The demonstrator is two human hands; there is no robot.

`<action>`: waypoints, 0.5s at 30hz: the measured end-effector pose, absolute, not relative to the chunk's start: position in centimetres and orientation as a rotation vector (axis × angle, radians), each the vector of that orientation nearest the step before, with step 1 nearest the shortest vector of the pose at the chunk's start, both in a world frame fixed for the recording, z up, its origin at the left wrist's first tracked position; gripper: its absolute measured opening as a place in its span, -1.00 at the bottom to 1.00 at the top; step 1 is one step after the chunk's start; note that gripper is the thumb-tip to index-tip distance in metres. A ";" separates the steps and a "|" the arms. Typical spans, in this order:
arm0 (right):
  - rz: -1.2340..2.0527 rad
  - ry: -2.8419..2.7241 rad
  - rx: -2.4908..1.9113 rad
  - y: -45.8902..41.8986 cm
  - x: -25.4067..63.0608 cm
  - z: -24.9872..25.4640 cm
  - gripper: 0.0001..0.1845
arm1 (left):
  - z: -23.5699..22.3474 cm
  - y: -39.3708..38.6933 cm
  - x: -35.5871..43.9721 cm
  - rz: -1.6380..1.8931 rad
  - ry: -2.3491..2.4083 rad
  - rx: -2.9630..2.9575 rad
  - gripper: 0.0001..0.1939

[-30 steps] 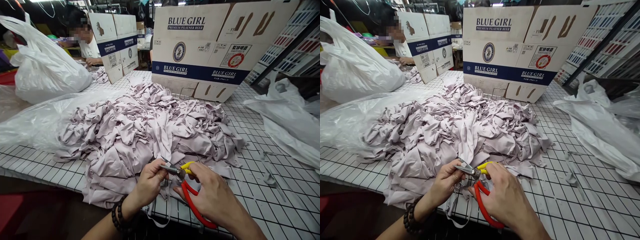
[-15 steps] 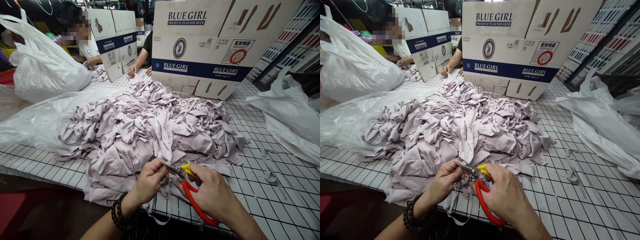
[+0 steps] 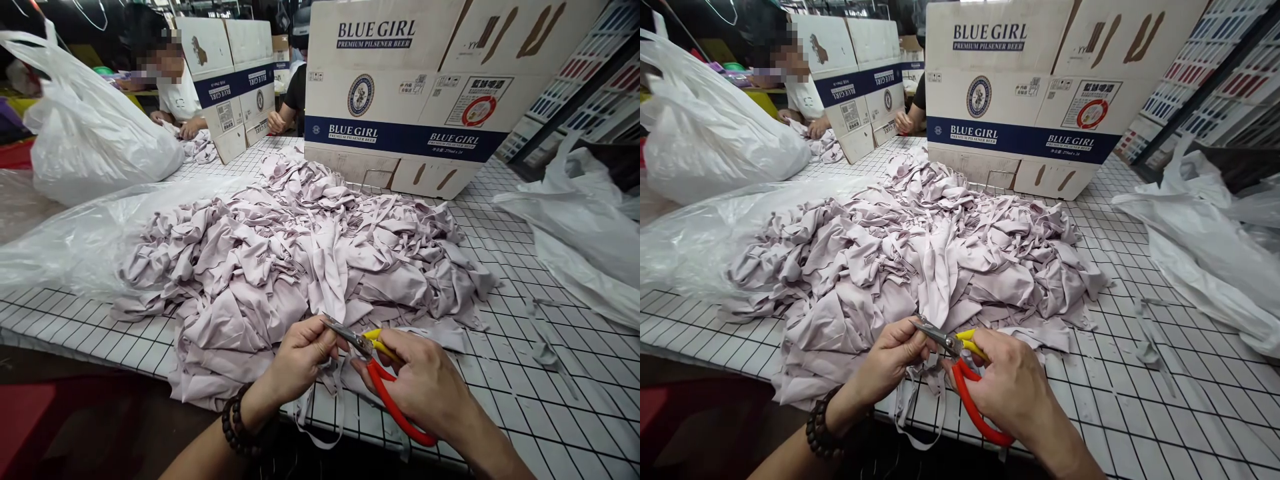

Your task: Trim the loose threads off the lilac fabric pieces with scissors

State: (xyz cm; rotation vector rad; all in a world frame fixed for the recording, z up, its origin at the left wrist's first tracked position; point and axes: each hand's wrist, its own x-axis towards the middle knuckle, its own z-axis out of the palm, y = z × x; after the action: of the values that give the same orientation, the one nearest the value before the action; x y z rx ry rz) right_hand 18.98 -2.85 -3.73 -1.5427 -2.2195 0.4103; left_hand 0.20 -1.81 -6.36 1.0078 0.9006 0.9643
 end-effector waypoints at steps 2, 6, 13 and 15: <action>0.436 -2.208 -1.550 -2.7 19.0 -3.7 -0.58 | -6.3 -1.8 0.1 0.958 0.896 1.015 -0.49; 0.861 -2.044 -1.645 -2.3 19.6 -4.0 -0.50 | -6.2 -1.7 -0.2 0.930 0.883 1.016 -0.48; 1.406 -1.559 -1.526 1.2 19.3 -4.8 -0.43 | -6.0 -2.1 -0.1 0.931 0.868 1.102 -0.51; 1.196 -1.595 -1.615 3.1 18.2 -4.8 -0.49 | -6.2 -2.6 0.1 0.940 0.872 1.189 -0.53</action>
State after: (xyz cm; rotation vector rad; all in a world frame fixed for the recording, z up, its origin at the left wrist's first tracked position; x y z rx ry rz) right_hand 18.16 3.05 -4.79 -1.6145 -1.5945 1.1960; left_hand 0.07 -2.62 -6.18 1.1888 0.8722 0.9404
